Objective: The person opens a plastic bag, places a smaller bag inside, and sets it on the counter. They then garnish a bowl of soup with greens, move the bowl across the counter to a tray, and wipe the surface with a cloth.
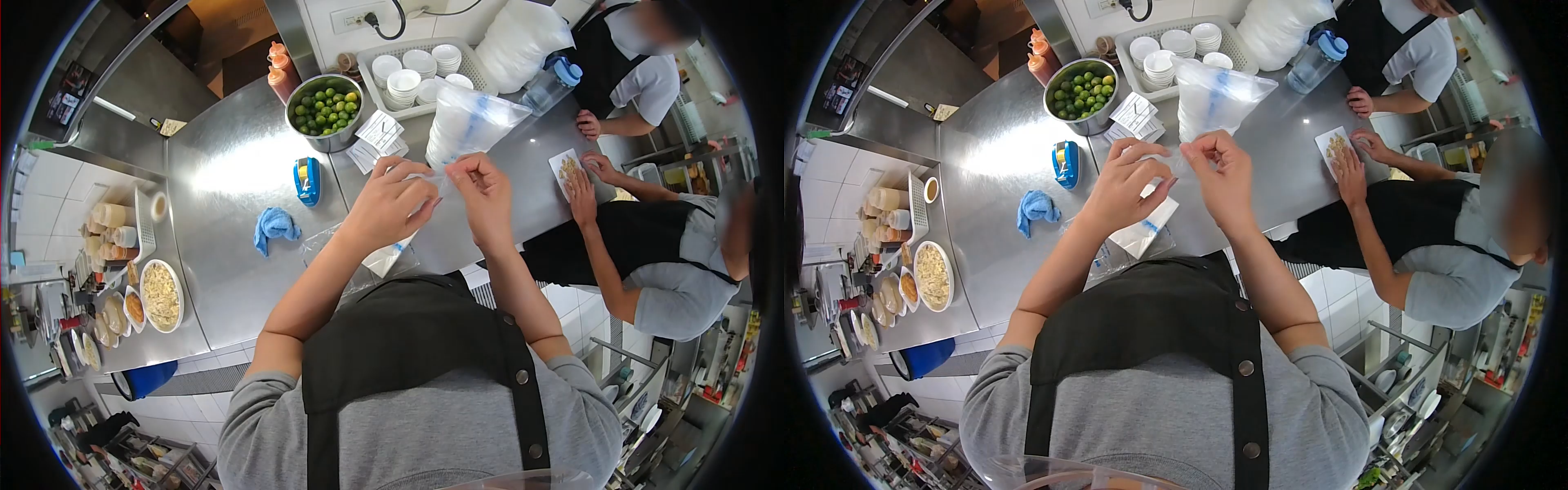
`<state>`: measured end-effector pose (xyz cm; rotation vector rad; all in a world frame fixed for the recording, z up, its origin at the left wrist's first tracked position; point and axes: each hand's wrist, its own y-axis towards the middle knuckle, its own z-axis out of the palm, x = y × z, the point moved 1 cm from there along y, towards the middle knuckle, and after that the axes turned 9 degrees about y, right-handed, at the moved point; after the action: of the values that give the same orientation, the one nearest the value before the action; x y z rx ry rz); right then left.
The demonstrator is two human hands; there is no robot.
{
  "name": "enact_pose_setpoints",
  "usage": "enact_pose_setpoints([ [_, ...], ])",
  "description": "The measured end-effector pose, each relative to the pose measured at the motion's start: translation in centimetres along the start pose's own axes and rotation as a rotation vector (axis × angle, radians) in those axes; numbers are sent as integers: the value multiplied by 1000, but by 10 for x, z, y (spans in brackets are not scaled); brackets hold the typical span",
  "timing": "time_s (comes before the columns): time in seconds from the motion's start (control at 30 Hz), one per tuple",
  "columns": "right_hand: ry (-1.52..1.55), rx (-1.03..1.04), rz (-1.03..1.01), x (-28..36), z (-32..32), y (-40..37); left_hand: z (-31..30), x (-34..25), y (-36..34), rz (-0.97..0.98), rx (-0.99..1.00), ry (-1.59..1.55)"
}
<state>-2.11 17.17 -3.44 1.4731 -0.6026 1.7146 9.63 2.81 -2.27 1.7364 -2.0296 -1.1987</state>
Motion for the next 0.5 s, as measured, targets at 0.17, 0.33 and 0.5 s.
enact_pose_setpoints([
  [0.17, -184, -151, -282, 16, -21, 14, -5, 8, -4, -188, 123, -47],
  [0.33, -562, -133, -654, 63, -10, 15, -5, 13, 10, -33, 81, -57],
  [0.5, -751, 391, -595, 67, -6, 2, -6, 8, 30, 16, 44, -224],
])
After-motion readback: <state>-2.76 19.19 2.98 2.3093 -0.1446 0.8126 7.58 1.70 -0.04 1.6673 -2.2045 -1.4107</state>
